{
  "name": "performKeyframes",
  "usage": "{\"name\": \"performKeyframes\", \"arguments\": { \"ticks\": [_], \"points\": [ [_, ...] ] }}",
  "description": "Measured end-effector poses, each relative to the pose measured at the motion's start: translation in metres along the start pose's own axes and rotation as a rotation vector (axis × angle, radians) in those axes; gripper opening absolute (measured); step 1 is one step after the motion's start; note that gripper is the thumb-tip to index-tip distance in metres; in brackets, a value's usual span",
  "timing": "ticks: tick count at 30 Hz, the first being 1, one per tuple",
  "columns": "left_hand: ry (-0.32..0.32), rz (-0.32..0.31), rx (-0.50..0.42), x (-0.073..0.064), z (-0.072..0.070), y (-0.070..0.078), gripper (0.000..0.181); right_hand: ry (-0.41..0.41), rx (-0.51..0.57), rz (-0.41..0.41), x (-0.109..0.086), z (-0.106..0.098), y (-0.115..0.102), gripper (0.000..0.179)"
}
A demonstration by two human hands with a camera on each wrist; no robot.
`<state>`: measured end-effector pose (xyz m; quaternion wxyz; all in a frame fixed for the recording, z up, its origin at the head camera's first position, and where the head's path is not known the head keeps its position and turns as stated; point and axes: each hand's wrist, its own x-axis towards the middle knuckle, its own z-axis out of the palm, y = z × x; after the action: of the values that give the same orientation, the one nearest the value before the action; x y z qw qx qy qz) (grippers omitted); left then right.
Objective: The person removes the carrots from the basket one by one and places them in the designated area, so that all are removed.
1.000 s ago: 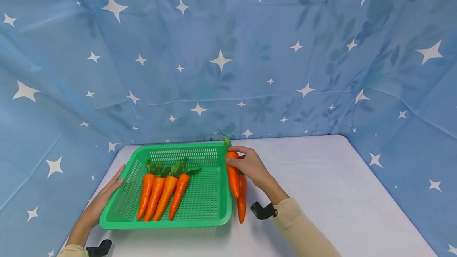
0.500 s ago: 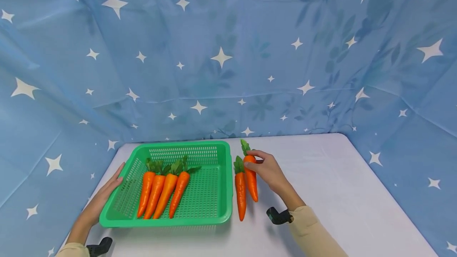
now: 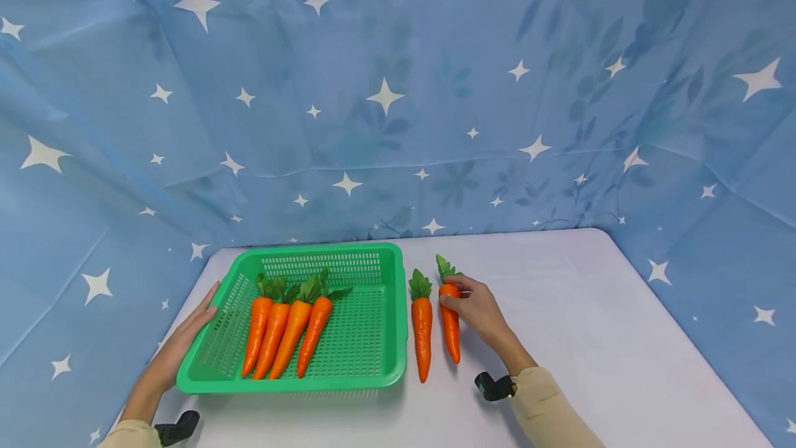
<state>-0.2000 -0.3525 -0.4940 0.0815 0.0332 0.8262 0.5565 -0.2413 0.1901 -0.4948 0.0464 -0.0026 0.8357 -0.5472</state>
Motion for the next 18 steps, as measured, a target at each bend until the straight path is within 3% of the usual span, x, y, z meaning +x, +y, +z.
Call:
{"name": "performKeyframes", "arguments": {
  "ticks": [9, 18],
  "points": [
    [-0.003, 0.01, -0.009, 0.002, 0.001, 0.0, 0.065, 0.027, 0.0, 0.017, 0.004, 0.009, 0.018, 0.044],
    [0.002, 0.003, 0.006, 0.001, 0.0, 0.002, 0.064, 0.085, -0.032, 0.011, 0.005, 0.017, 0.021, 0.044]
  ]
}}
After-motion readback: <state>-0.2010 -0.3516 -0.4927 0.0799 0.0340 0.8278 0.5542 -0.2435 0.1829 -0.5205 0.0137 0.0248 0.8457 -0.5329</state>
